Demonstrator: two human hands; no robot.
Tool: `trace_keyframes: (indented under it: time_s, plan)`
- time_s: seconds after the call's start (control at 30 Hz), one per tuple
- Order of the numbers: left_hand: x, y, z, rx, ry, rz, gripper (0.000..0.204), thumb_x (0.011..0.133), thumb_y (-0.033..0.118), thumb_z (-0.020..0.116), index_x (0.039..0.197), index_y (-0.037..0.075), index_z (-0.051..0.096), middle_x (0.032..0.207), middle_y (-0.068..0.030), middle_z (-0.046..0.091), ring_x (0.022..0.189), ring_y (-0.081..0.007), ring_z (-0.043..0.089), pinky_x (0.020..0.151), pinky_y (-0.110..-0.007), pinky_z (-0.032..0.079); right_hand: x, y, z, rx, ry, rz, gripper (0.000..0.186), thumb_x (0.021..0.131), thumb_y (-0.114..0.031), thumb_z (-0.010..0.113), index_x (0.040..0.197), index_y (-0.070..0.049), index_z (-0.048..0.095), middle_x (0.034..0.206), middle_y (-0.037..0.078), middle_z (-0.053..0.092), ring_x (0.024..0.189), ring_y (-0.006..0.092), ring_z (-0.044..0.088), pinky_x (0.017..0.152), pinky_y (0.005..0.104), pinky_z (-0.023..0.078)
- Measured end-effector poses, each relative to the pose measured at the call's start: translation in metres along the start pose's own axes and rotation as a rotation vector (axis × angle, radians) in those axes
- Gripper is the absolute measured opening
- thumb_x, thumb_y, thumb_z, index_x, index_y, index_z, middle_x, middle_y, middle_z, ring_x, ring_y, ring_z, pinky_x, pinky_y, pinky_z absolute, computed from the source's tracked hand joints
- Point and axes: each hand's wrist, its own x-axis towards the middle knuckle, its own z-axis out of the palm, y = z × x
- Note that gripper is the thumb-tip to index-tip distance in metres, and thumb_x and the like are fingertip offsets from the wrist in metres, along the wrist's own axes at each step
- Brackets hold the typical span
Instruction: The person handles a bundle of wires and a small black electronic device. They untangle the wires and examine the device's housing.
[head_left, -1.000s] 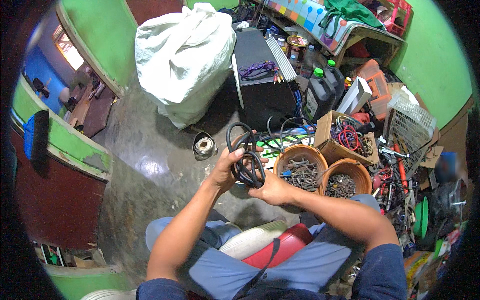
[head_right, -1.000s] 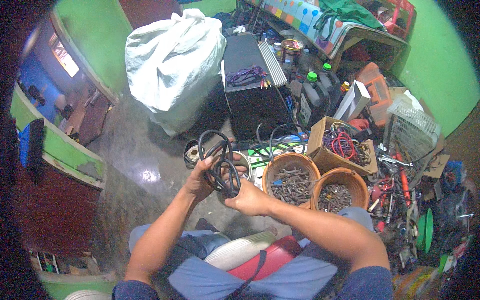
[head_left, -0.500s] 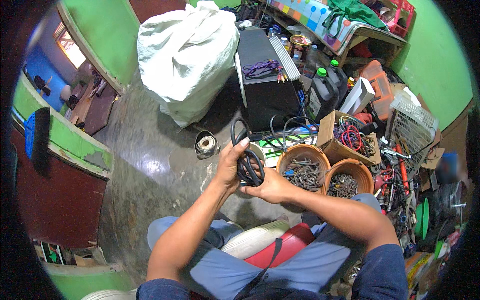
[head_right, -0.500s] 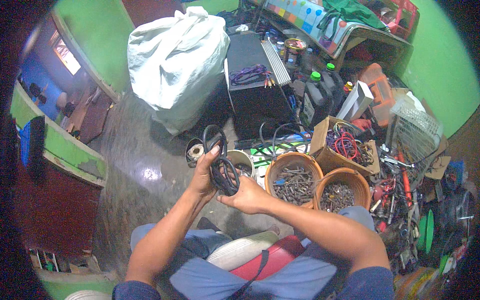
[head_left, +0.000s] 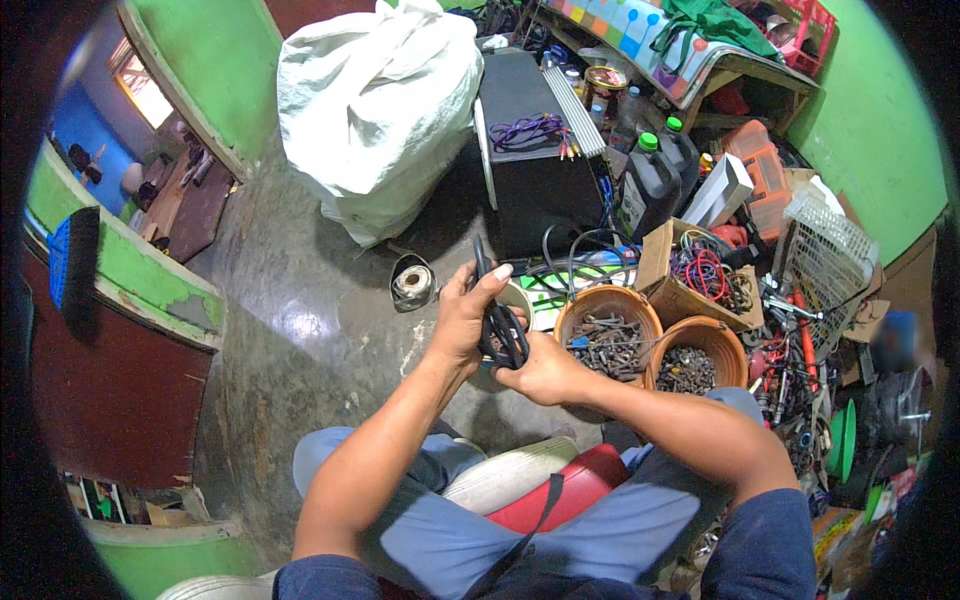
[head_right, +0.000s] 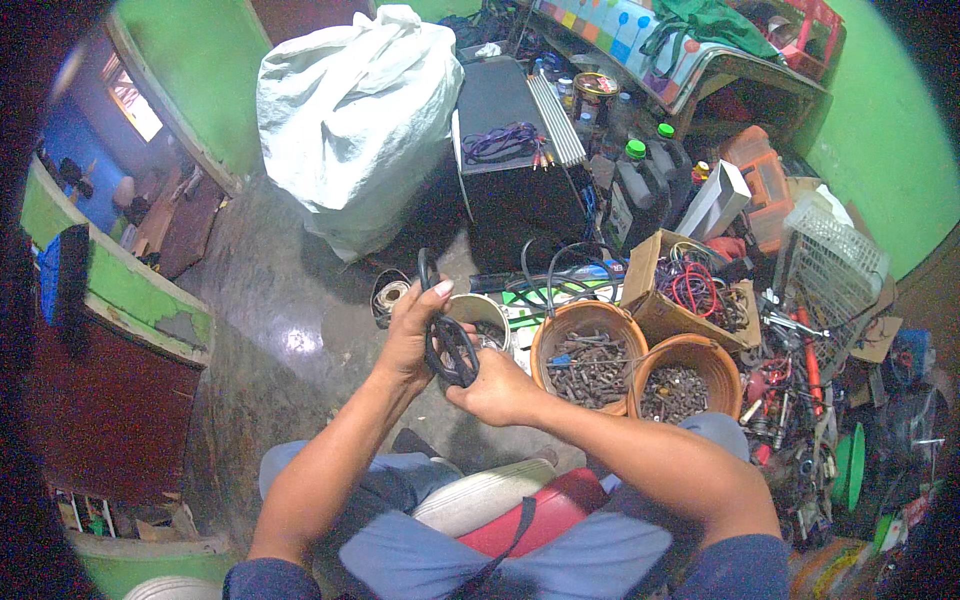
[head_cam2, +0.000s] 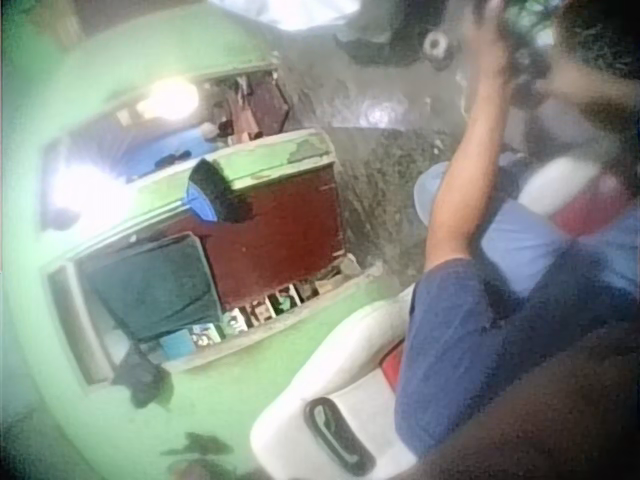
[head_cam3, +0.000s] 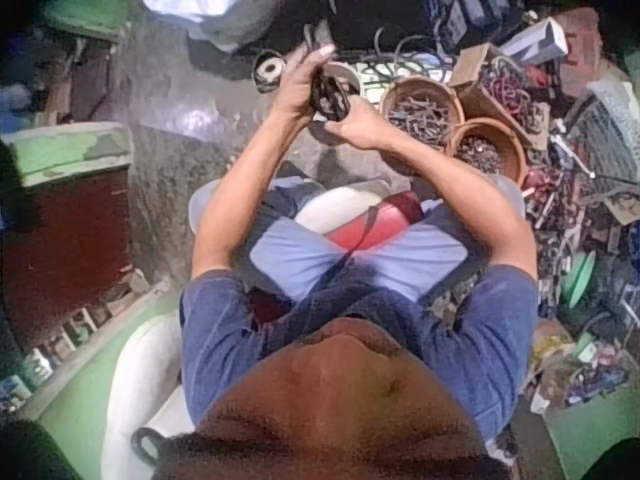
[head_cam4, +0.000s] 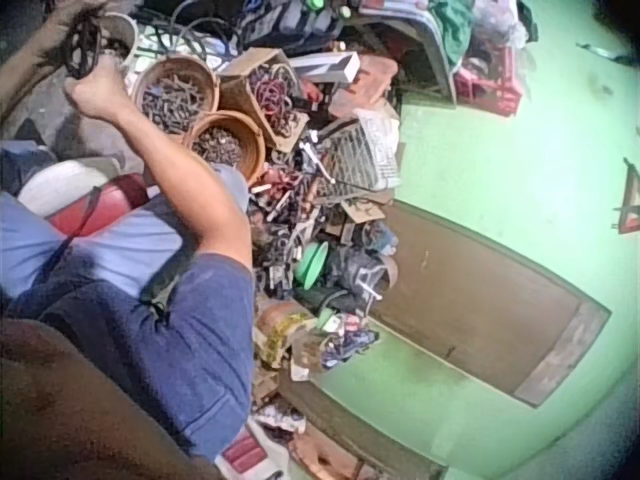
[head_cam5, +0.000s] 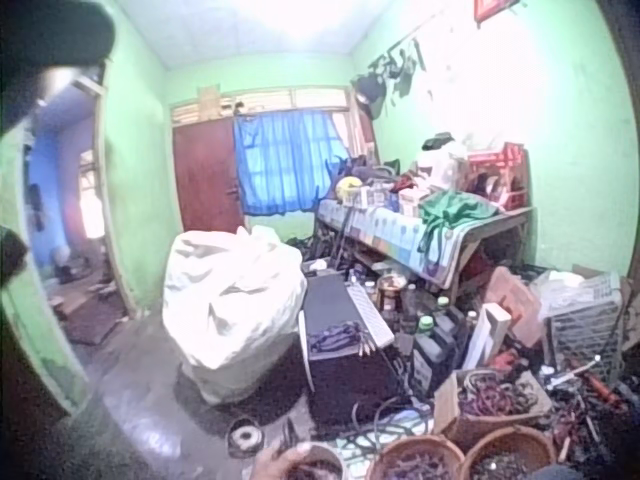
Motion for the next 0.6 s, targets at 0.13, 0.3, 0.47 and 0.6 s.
trace_keyframes:
  time_s: [0.13, 0.3, 0.47, 0.6]
  plan:
    - [-0.001, 0.002, 0.002, 0.074, 0.115, 0.106, 0.043, 0.081, 0.025, 0.083, 0.098, 0.005, 0.050, 0.075, -0.0061, 0.060, 0.054, -0.0150, 0.063, 0.049, -0.029, 0.056, 0.003, -0.016, -0.002, -0.156, 0.044, 0.123, 0.032, 0.077, -0.024, 0.067, 0.097, 0.001, 0.067, 0.089, 0.029, 0.069, 0.091, 0.0448, 0.067, 0.084, 0.0494, 0.053]
    - [0.005, 0.001, -0.005, 0.166, 0.103, 0.153, 0.042, 0.084, 0.031, 0.078, 0.104, 0.006, 0.050, 0.082, -0.0058, 0.059, 0.057, -0.0162, 0.063, 0.053, -0.030, 0.057, 0.010, -0.011, 0.002, -0.209, 0.125, 0.091, 0.033, 0.076, -0.025, 0.070, 0.092, 0.003, 0.069, 0.083, 0.028, 0.069, 0.084, 0.0430, 0.069, 0.080, 0.0498, 0.053]
    - [0.009, 0.004, -0.008, 0.301, -0.057, 0.216, 0.053, 0.085, 0.034, 0.075, 0.123, 0.005, 0.052, 0.098, -0.0077, 0.059, 0.091, -0.0154, 0.063, 0.076, -0.030, 0.052, 0.010, 0.001, -0.003, -0.263, 0.143, 0.099, 0.037, 0.076, -0.027, 0.070, 0.099, 0.001, 0.070, 0.086, 0.030, 0.069, 0.088, 0.0456, 0.068, 0.083, 0.0520, 0.053]
    - [0.007, 0.009, -0.008, 0.375, -0.142, 0.255, 0.047, 0.090, 0.033, 0.071, 0.124, 0.006, 0.053, 0.106, -0.0073, 0.060, 0.100, -0.0162, 0.061, 0.086, -0.032, 0.050, 0.000, -0.004, -0.005, -0.329, 0.158, 0.054, 0.037, 0.074, -0.026, 0.069, 0.100, 0.001, 0.070, 0.086, 0.030, 0.069, 0.088, 0.0467, 0.068, 0.083, 0.0525, 0.053]
